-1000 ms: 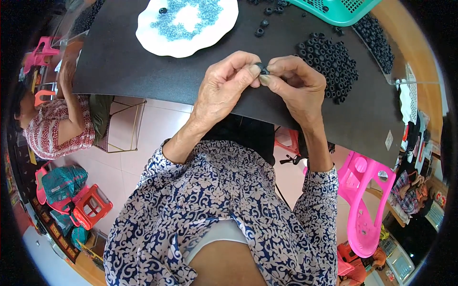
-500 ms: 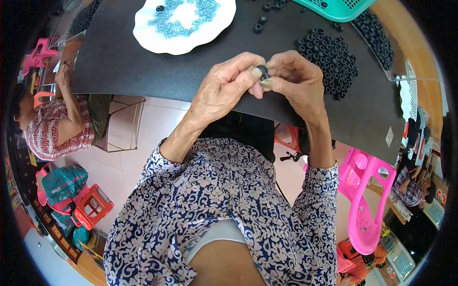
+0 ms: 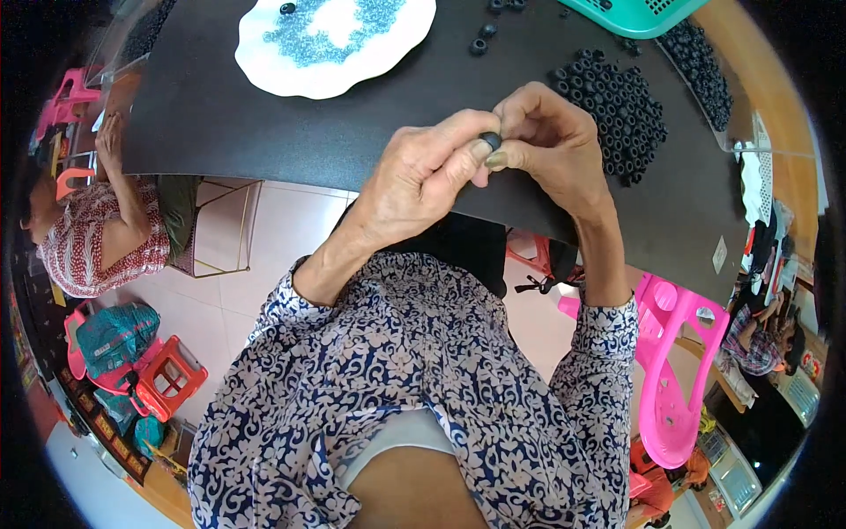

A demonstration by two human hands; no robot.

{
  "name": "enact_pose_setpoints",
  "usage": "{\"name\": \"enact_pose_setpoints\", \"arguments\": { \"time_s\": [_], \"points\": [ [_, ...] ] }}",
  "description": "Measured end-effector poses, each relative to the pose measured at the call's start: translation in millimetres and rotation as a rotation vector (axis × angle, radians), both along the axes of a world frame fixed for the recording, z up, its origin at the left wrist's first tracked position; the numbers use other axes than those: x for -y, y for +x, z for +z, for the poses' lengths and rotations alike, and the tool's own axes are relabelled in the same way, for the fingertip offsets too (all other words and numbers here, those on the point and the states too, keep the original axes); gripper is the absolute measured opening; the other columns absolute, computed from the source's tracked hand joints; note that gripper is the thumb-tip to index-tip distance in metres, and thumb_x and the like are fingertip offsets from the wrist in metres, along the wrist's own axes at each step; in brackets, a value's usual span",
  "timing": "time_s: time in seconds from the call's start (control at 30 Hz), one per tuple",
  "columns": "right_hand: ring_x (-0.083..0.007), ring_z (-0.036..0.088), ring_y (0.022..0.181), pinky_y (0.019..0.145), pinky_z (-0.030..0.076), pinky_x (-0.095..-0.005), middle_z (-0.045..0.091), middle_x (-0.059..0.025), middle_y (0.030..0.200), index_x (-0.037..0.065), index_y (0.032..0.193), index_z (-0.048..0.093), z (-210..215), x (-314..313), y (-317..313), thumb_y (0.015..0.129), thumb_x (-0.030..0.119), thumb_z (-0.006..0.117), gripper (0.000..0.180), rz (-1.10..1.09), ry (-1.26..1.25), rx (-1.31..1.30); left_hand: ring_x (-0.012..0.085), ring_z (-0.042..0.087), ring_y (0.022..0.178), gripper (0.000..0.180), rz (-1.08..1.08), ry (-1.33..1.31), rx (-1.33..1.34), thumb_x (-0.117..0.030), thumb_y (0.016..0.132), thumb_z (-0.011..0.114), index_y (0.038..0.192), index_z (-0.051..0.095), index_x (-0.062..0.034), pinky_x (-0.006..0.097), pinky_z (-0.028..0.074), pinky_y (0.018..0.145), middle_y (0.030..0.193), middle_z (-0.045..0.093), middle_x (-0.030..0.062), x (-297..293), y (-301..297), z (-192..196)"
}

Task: Assembling small blue plastic components into black rubber rings on a table.

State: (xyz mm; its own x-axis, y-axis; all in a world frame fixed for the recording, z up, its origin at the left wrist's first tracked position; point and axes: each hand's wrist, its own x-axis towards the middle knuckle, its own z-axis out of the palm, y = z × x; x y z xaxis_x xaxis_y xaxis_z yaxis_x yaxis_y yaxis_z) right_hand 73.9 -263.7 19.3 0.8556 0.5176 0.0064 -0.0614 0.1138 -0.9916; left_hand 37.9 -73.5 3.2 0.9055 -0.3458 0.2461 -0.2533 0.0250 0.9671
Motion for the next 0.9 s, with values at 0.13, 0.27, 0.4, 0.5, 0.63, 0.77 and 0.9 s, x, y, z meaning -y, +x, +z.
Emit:
{"name": "enact_pose_setpoints", "arguments": {
  "time_s": [0.13,0.27,0.4,0.5,0.63,0.77,0.9],
  "points": [
    [-0.0074,0.063,0.074,0.066,0.053,-0.0191,0.060,-0.0015,0.081,0.001,0.091,0.058,-1,2,4,0.077,-0.004,0.073,0.021,0.004,-0.001,-0.022,0.0128,0.061,0.068,0.017,-0.043,-0.165,-0.077,-0.013,0.099,0.047,0.103,0.057,0.0009,0.025,0.049,0.065,0.071,0.062,0.0046,1,2,-2],
    [-0.0061,0.061,0.074,0.064,0.051,-0.0182,0.059,-0.0005,0.082,0.001,0.096,0.060,-2,-1,3,0.075,-0.003,0.075,0.026,-0.055,0.074,0.012,0.0120,0.059,0.069,0.019,-0.035,-0.300,-0.218,-0.012,0.099,0.047,0.102,0.058,0.0024,0.024,0.048,0.068,0.071,0.062,0.0043,4,6,-3],
    [-0.0065,0.058,0.075,0.065,0.049,-0.0188,0.060,-0.0012,0.087,0.000,0.111,0.062,-2,-1,-4,0.075,-0.006,0.073,0.038,-0.096,-0.069,0.182,0.0109,0.057,0.069,0.023,-0.024,-0.320,-0.326,-0.015,0.099,0.047,0.100,0.060,0.0033,0.025,0.047,0.070,0.070,0.061,0.0041,2,7,-2],
    [-0.0010,0.052,0.063,0.057,0.042,-0.0163,0.060,0.0034,0.074,0.002,0.100,0.069,-2,-6,-11,0.076,-0.002,0.072,0.024,-0.202,-0.143,0.272,0.0111,0.057,0.070,0.026,-0.032,-0.208,-0.313,-0.017,0.099,0.046,0.100,0.060,0.0040,0.026,0.047,0.070,0.069,0.061,0.0048,0,8,8],
    [-0.0039,0.056,0.061,0.054,0.043,-0.0183,0.062,-0.0021,0.078,-0.001,0.102,0.066,22,-8,-13,0.078,-0.003,0.071,0.024,-0.159,-0.321,0.500,0.0132,0.058,0.070,0.029,0.065,-0.096,-0.259,-0.020,0.099,0.044,0.099,0.060,0.0048,0.026,0.047,0.071,0.069,0.061,0.0059,-2,2,17],
    [-0.0034,0.054,0.061,0.054,0.043,-0.0189,0.061,0.0021,0.072,0.003,0.102,0.068,51,35,0,0.081,0.004,0.071,0.021,-0.278,-0.518,0.301,0.0138,0.057,0.071,0.027,0.048,-0.207,-0.170,-0.019,0.099,0.044,0.100,0.057,0.0044,0.028,0.047,0.071,0.066,0.057,0.0054,5,0,0],
    [-0.0043,0.055,0.063,0.058,0.044,-0.0200,0.062,0.0014,0.073,0.003,0.107,0.068,71,139,65,0.085,0.013,0.068,0.024,-0.557,-0.861,0.465,0.0128,0.056,0.071,0.022,0.032,-0.173,-0.114,-0.014,0.099,0.044,0.101,0.056,0.0044,0.027,0.047,0.070,0.067,0.055,0.0053,6,0,3]
  ]
}}
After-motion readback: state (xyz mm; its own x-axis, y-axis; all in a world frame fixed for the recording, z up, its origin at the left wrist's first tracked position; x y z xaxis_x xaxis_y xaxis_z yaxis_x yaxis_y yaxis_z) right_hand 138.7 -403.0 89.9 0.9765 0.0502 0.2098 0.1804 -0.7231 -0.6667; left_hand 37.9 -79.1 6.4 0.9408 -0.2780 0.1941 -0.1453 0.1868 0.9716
